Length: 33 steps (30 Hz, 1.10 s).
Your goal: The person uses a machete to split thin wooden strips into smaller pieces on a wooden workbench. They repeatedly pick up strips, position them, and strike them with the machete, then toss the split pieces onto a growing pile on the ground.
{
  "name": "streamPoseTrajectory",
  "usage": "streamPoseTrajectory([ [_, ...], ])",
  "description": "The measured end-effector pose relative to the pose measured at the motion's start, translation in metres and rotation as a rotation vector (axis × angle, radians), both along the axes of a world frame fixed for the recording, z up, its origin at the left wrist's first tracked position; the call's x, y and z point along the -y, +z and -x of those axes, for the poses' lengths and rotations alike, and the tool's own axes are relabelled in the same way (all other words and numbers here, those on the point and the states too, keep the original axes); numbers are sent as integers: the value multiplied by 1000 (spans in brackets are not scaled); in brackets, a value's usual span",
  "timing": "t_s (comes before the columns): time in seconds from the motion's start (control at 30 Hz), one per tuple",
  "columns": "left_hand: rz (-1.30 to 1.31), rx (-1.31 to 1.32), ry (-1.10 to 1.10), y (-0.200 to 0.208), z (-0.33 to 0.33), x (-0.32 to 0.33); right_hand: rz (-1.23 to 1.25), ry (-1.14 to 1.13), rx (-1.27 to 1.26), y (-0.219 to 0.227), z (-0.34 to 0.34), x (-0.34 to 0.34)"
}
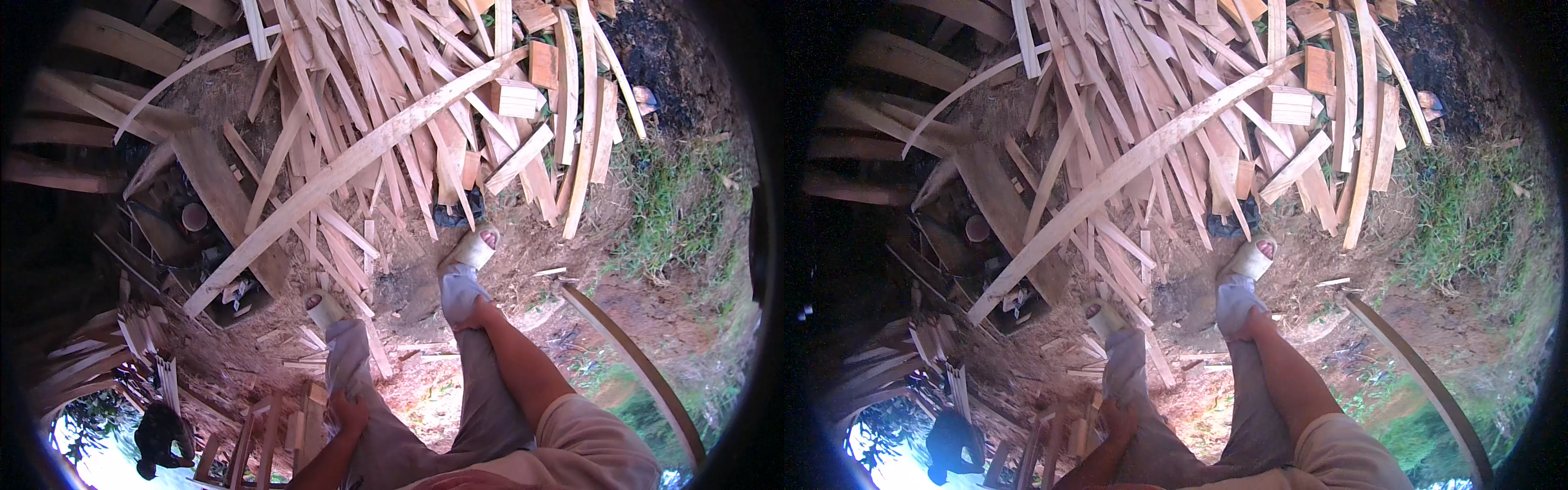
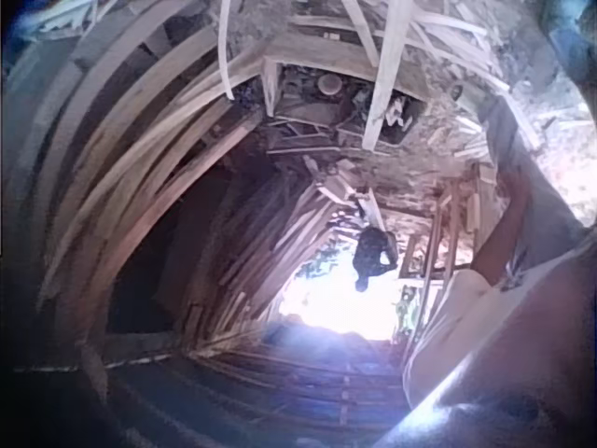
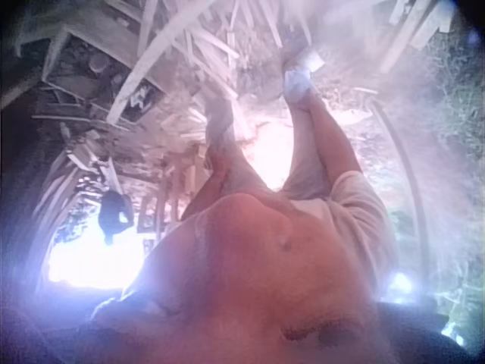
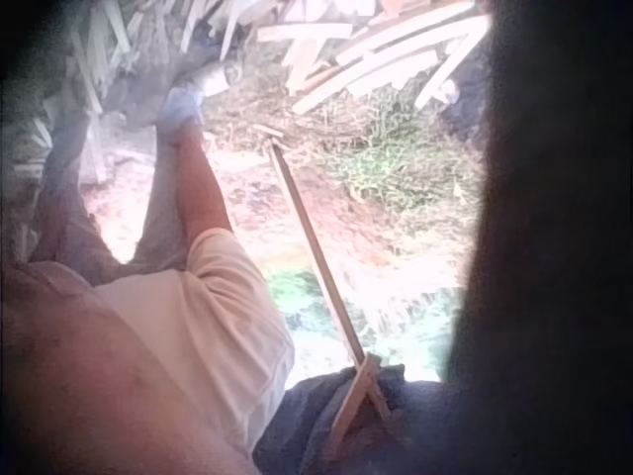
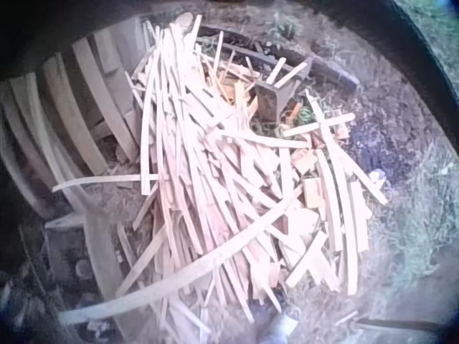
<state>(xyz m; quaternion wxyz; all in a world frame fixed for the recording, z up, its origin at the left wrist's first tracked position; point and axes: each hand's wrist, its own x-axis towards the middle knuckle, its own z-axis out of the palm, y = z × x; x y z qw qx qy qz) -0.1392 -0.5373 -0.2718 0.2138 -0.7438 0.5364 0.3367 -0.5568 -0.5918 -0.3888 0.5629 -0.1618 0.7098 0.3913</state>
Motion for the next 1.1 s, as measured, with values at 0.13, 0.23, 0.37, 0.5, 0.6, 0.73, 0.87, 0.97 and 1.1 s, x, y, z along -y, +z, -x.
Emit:
streamPoseTrajectory([
  [0.13,24,-22,7,5,4,2,16,19,-6,-5,-4,-3],
  [0.23,61,-32,11,5,3,-1,32,30,-12,-8,-6,-6],
  [0.37,41,-84,39,8,2,-3,51,38,-22,-10,-8,-12],
  [0.5,43,-139,38,3,-5,-17,78,51,-31,-11,-8,-22],
  [0.6,-28,-135,-12,24,7,-2,120,63,-33,-13,-7,-32],
  [0.73,-129,-328,-10,-5,-13,11,81,30,-44,-2,-14,-36],
  [0.87,357,57,-424,-89,7,153,56,25,-74,17,-18,-20],
  [0.97,596,48,-574,-118,40,284,61,75,-60,3,-13,-30],
  [1.1,641,-12,-687,-142,75,382,67,75,-30,8,-7,-30],
])
